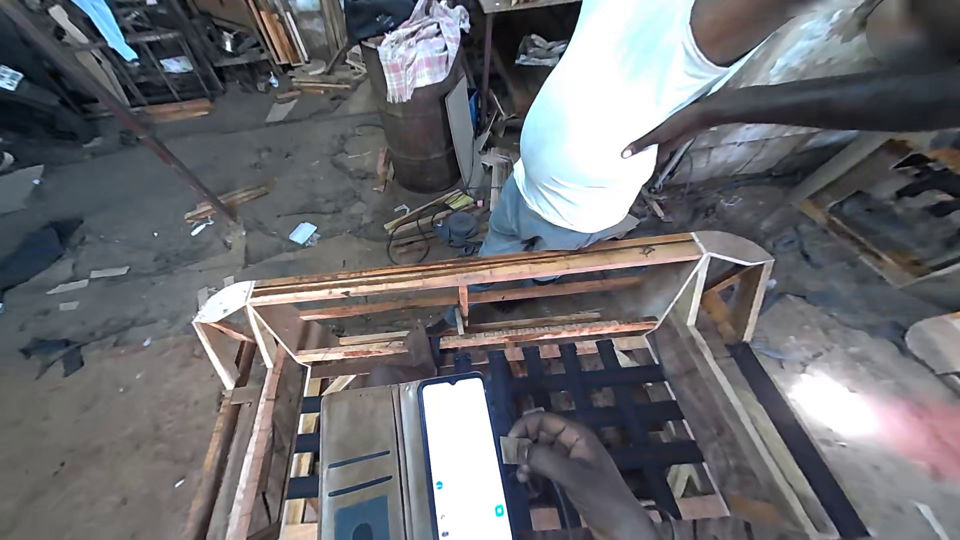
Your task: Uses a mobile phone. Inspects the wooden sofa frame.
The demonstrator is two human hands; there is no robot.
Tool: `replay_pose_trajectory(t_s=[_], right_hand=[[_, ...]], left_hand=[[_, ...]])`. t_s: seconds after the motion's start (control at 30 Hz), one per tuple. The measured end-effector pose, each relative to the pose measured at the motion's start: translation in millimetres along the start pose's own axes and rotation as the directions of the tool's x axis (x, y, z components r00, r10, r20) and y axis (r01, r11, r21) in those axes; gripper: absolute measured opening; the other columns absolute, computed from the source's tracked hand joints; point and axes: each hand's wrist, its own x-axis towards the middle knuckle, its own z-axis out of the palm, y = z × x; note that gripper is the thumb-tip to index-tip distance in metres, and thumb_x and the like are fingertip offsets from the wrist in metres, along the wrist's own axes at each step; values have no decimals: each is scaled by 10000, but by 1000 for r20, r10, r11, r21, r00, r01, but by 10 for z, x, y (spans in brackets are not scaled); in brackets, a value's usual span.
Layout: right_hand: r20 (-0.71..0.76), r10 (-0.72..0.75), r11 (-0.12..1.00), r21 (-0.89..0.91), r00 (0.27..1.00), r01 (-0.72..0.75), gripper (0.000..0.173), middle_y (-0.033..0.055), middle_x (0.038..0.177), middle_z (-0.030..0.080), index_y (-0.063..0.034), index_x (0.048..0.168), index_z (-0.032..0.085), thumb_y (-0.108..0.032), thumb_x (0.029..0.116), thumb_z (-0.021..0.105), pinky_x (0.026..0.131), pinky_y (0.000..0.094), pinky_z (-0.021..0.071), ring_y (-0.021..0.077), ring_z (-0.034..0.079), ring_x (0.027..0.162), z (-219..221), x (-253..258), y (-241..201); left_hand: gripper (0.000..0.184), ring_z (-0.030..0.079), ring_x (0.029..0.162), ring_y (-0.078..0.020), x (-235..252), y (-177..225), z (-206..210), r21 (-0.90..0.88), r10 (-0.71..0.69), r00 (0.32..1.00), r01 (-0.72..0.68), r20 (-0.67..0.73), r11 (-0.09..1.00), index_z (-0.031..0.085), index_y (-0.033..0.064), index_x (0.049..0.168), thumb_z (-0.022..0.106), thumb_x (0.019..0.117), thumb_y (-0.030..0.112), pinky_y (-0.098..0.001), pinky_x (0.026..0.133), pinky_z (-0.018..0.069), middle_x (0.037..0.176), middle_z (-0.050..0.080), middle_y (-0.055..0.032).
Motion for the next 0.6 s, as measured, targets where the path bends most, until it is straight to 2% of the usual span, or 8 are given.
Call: replay_pose_trajectory(t_s=[0.1, 0.23, 0.53, 0.6], right_hand=[[13, -10, 1000, 4, 1000, 10, 150, 88, 856, 689, 3, 1044, 695, -93, 930, 685, 675, 349, 612, 175, 677, 726, -11, 2, 11], [-4, -26, 1000, 7, 1000, 26, 142, 87, 868, 694, 6, 1041, 695, -75, 926, 675, 673, 349, 616, 174, 683, 732, -4, -15, 17], [-16, 8, 999, 32, 1000, -8, 172, 97, 923, 693, 6, 1086, 696, -63, 942, 632, 702, 355, 611, 179, 676, 765, -6, -37, 34], [-11, 19, 999, 41, 1000, -19, 192, 110, 949, 693, 13, 1113, 692, -62, 948, 627, 716, 366, 613, 190, 679, 780, -21, -36, 58]], left_hand=[[457, 573, 1275, -165, -9, 6, -44, 10, -3, 1000, 3, 25, 1000, 670, 144, 1295, 665, 914, 396, -467, 1121, 408, 1301, 668, -22], [420, 612, 1223, -150, 55, 8, 112, -25, -15, 999, 14, -38, 1000, 713, 148, 1236, 688, 896, 392, -431, 1101, 437, 1242, 701, -16], [442, 596, 1246, -153, 46, 24, 83, -22, -14, 1000, 14, -4, 1000, 702, 146, 1258, 687, 893, 396, -444, 1118, 416, 1266, 689, -14], [448, 604, 1233, -158, 57, 31, 102, -38, -14, 1000, 13, -26, 999, 710, 142, 1235, 706, 867, 398, -446, 1113, 419, 1247, 697, -23]])
